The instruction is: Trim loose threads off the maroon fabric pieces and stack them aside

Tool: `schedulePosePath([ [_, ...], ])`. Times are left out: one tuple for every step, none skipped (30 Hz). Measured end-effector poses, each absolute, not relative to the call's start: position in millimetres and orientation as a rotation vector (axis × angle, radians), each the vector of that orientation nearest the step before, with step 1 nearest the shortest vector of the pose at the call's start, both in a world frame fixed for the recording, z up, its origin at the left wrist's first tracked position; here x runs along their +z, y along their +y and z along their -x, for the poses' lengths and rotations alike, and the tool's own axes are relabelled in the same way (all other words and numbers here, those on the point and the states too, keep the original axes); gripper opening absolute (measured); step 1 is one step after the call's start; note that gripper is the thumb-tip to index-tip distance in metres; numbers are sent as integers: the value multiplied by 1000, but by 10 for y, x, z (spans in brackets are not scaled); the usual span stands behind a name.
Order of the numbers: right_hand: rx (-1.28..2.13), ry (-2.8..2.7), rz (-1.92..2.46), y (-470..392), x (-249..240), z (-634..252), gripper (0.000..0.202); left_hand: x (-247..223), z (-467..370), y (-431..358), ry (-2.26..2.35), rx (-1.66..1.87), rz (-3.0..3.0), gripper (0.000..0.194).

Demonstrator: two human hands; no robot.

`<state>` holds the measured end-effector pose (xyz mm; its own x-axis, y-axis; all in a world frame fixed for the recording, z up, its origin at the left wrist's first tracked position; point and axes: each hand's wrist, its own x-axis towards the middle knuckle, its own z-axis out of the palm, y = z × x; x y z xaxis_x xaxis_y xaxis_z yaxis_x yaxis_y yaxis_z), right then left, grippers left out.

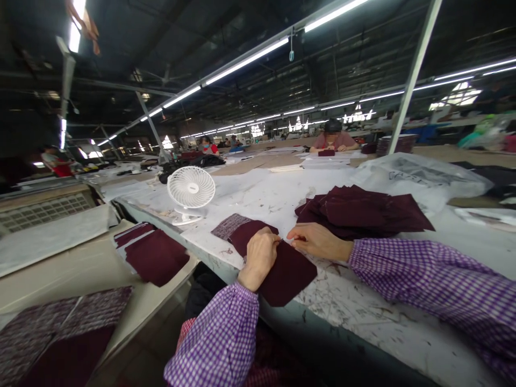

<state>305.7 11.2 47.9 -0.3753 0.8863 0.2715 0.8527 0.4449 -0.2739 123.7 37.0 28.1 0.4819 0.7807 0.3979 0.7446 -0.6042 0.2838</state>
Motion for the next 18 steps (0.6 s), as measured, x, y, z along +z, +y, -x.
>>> schedulePosePath([
  [114, -2327, 1481, 109, 480, -3053, 21, 285, -1239, 358, 1360, 735, -2683, 23],
  [107, -2329, 1487, 106, 483, -3049, 21, 290, -1244, 346, 1362, 703, -2727, 25],
  [99, -2331, 1492, 104, 485, -3045, 20, 298, -1250, 335, 1365, 669, -2772, 26],
  [90, -2337, 1493, 101, 487, -3044, 20, 308, -1259, 326, 1370, 633, -2816, 28],
  [75, -2344, 1491, 98, 487, -3044, 20, 321, -1269, 319, 1376, 597, -2855, 28],
  [57, -2352, 1482, 95, 485, -3045, 21, 334, -1280, 314, 1382, 560, -2886, 29],
  [35, -2358, 1464, 91, 481, -3047, 22, 348, -1291, 311, 1388, 522, -2909, 28],
  [14, -2366, 1436, 88, 475, -3048, 23, 361, -1301, 310, 1397, 489, -2921, 28],
  [-6, -2371, 1399, 85, 467, -3047, 25, 373, -1311, 310, 1404, 462, -2927, 27],
  [-20, -2377, 1357, 83, 459, -3045, 27, 382, -1320, 311, 1409, 445, -2929, 27],
  [-28, -2384, 1313, 81, 450, -3040, 28, 389, -1327, 310, 1415, 438, -2930, 27],
  [-28, -2391, 1277, 81, 441, -3032, 30, 393, -1333, 309, 1425, 438, -2928, 27],
  [-22, -2397, 1253, 82, 432, -3023, 31, 395, -1339, 307, 1435, 444, -2927, 27],
  [-11, -2405, 1245, 84, 423, -3012, 32, 395, -1345, 303, 1444, 449, -2925, 27],
  [-2, -2411, 1251, 86, 414, -3001, 33, 395, -1350, 299, 1448, 451, -2920, 27],
  [-1, -2420, 1262, 89, 404, -2990, 33, 395, -1356, 296, 1449, 452, -2913, 27],
  [-11, -2430, 1272, 94, 395, -2980, 33, 395, -1360, 293, 1445, 457, -2905, 28],
  [-34, -2443, 1278, 100, 385, -2973, 32, 395, -1360, 293, 1441, 467, -2894, 28],
])
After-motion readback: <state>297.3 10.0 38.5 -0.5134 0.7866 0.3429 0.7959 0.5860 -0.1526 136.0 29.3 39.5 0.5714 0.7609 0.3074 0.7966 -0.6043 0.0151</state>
